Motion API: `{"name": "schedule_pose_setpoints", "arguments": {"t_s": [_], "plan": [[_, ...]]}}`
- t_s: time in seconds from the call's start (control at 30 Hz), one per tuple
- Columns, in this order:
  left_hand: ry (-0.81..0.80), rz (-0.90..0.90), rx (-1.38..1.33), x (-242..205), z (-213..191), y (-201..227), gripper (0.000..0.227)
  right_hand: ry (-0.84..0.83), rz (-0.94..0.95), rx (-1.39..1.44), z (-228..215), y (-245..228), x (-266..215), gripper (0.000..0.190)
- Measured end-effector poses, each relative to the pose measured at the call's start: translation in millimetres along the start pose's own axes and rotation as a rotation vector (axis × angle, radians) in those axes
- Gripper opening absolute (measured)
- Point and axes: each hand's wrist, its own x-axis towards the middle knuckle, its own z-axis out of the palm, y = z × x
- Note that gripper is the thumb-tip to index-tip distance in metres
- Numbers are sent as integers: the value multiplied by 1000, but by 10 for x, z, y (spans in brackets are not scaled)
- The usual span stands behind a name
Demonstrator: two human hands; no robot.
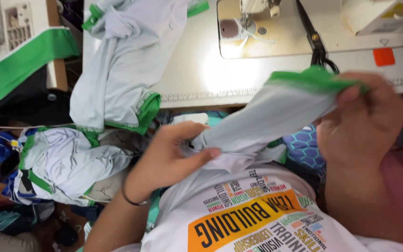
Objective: Trimming excess fabric and loose threads from garments using scissors at a sewing workstation.
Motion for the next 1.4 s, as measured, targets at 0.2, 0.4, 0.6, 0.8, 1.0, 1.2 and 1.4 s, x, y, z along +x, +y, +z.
{"name": "schedule_pose_setpoints", "arguments": {"t_s": [0.2,0.4,0.6,0.8,1.0,1.2,1.4], "plan": [[119,139,71,-36,-194,107,9,40,-78,139,-5,-163,303,32],[308,107,-83,68,-235,198,32,-168,-15,41,180,-167,521,50],[437,172,-556,315,-531,64,39,464,294,1417,666,-711,498,211],[721,321,-911,715,-916,-222,120,-812,-12,-218,754,-272,119,28],[658,23,183,490,-462,-769,62,-666,-108,-519,753,374,-76,37],[573,144,670,411,-30,-1225,46,-654,-326,-534,897,566,-210,50],[174,250,-85,257,336,-566,15,-621,-60,-361,897,768,-402,44]]}}
